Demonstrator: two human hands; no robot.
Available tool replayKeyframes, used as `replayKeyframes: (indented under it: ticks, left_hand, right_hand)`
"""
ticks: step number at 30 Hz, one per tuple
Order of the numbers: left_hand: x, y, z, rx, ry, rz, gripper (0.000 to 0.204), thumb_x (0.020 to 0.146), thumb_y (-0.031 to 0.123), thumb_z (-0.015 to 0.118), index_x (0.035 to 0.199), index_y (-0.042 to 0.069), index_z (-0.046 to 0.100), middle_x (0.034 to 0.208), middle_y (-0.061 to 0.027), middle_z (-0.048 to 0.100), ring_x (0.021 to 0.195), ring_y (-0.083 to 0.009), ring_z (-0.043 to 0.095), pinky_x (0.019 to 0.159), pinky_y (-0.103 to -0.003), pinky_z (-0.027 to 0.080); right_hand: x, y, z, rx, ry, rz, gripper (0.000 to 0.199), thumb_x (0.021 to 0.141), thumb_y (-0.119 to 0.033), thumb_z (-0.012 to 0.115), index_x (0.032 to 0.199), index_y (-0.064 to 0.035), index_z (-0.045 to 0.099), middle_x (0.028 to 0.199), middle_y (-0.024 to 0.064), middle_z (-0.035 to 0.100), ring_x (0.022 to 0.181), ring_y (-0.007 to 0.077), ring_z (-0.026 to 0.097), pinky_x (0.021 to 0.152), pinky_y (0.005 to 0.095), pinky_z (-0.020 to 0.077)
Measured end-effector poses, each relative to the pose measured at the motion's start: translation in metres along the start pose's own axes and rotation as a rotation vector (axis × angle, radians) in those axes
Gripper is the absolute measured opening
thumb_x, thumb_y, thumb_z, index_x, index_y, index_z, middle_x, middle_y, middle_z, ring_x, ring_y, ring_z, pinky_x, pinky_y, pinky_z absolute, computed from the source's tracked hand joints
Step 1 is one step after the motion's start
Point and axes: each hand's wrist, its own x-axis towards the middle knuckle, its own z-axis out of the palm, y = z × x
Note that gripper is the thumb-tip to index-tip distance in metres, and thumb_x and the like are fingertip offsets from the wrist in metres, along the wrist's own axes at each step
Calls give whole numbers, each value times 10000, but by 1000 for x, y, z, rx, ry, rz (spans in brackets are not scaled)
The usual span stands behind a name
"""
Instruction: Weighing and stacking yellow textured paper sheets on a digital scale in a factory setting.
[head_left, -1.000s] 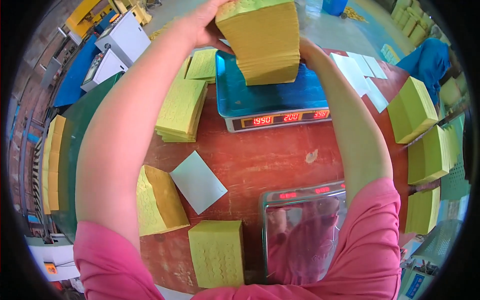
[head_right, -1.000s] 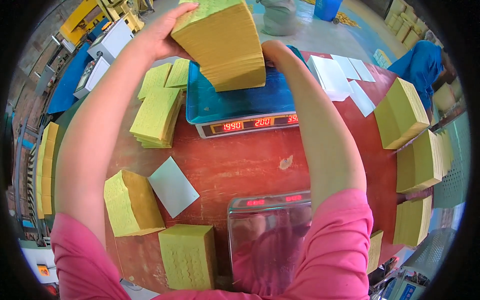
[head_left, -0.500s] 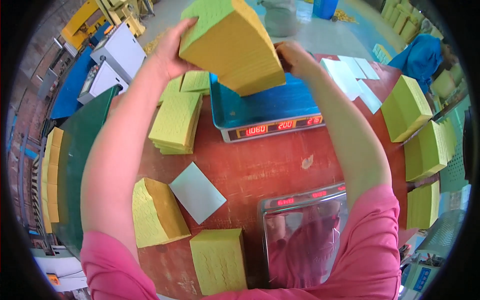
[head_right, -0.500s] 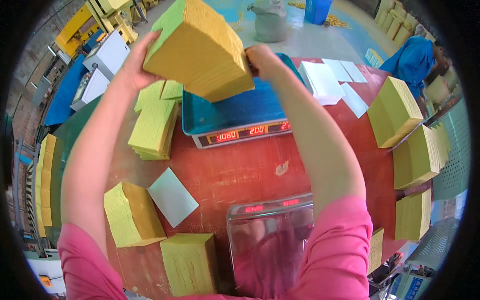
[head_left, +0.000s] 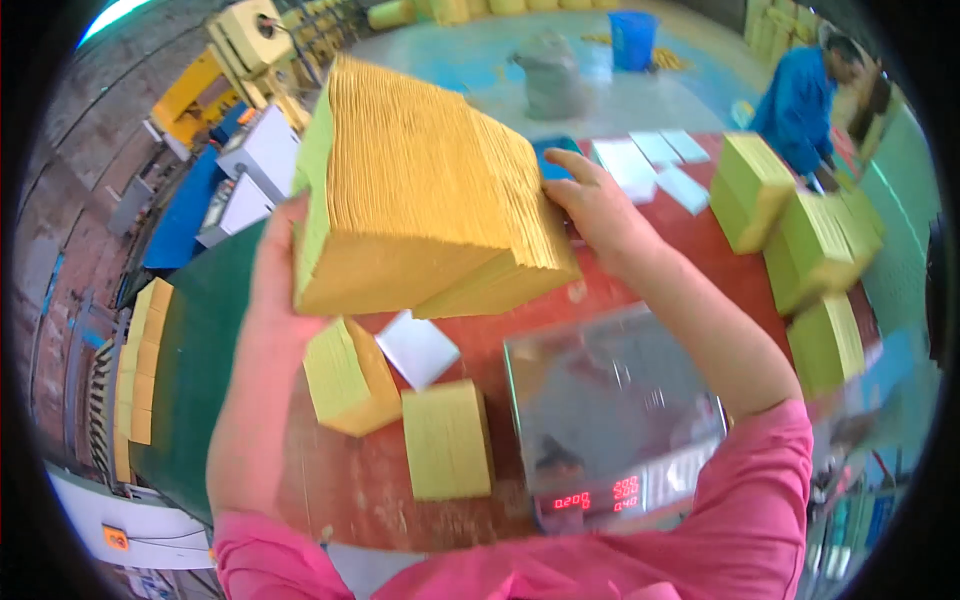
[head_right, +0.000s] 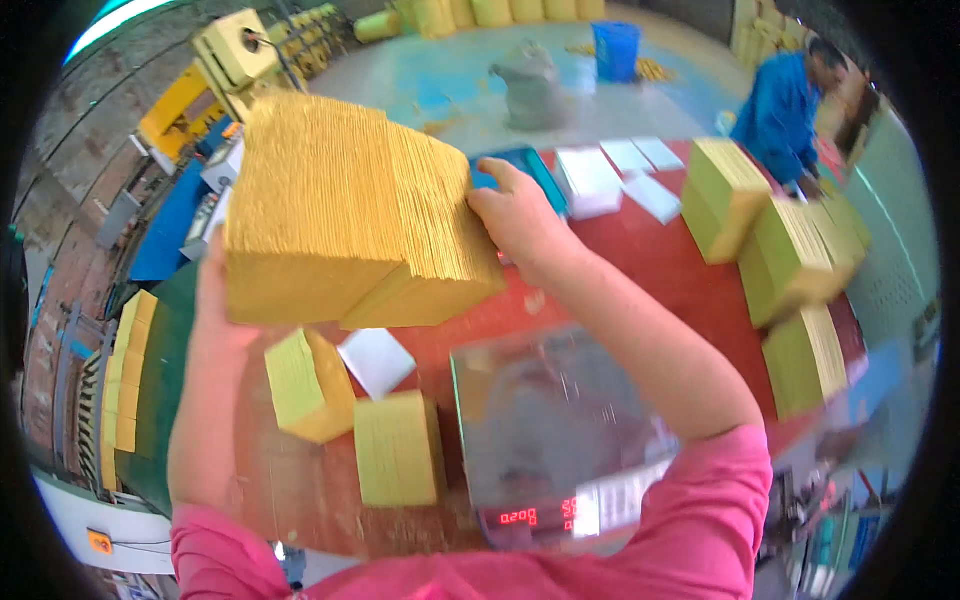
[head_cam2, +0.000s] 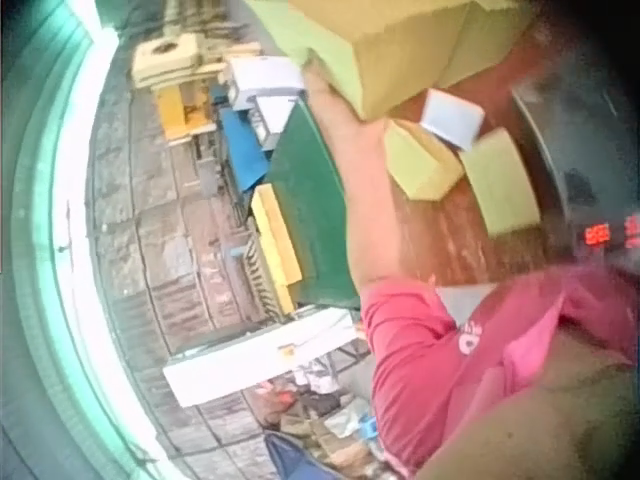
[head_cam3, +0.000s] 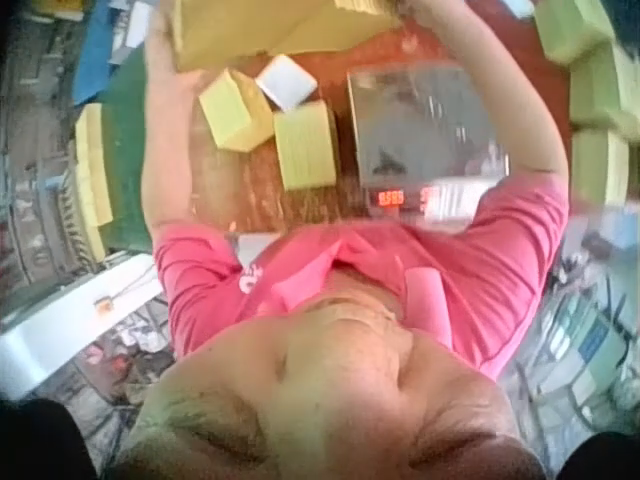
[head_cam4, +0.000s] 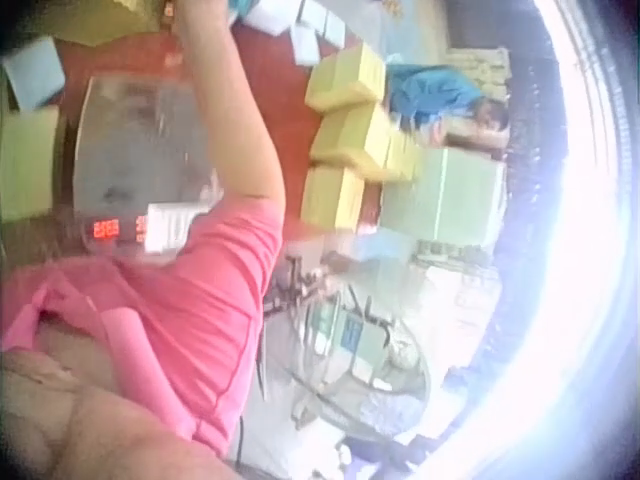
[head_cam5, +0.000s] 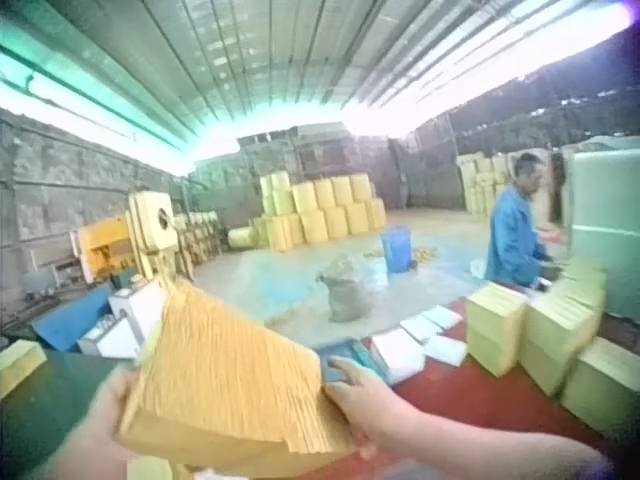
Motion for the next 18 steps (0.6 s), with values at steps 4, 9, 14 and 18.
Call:
replayKeyframes:
  ticks: [4,9,14,18]
  left_hand:
    - [-68,-2,45,145,-163,2,460,963,371,535,1280,39,553,1185,-85,644,1103,-179,618,944,-333,494]
    - [-107,-50,82,270,-302,-138,495,954,383,563,1304,35,525,1218,-92,626,1115,-170,608,952,-329,491]
    - [-111,-100,94,242,-450,-298,558,928,456,577,1315,60,511,1249,-68,604,1132,-177,593,948,-361,496]
    - [-111,-118,126,365,-335,-346,536,899,526,595,1263,134,563,1201,-38,619,1090,-172,588,876,-397,495]
  right_hand:
    - [-89,29,-33,191,-46,27,516,875,-146,556,1366,0,488,1076,140,640,855,204,624,731,361,507]
    - [-178,79,-46,199,119,247,540,885,-82,502,1419,-32,438,979,117,636,763,175,627,588,327,496]
    - [-197,145,-72,247,159,270,557,891,-54,497,1442,-36,414,809,91,625,597,123,573,461,291,412]
    - [-180,147,-99,311,172,274,516,911,-76,516,1419,-28,440,920,151,676,670,159,643,511,298,469]
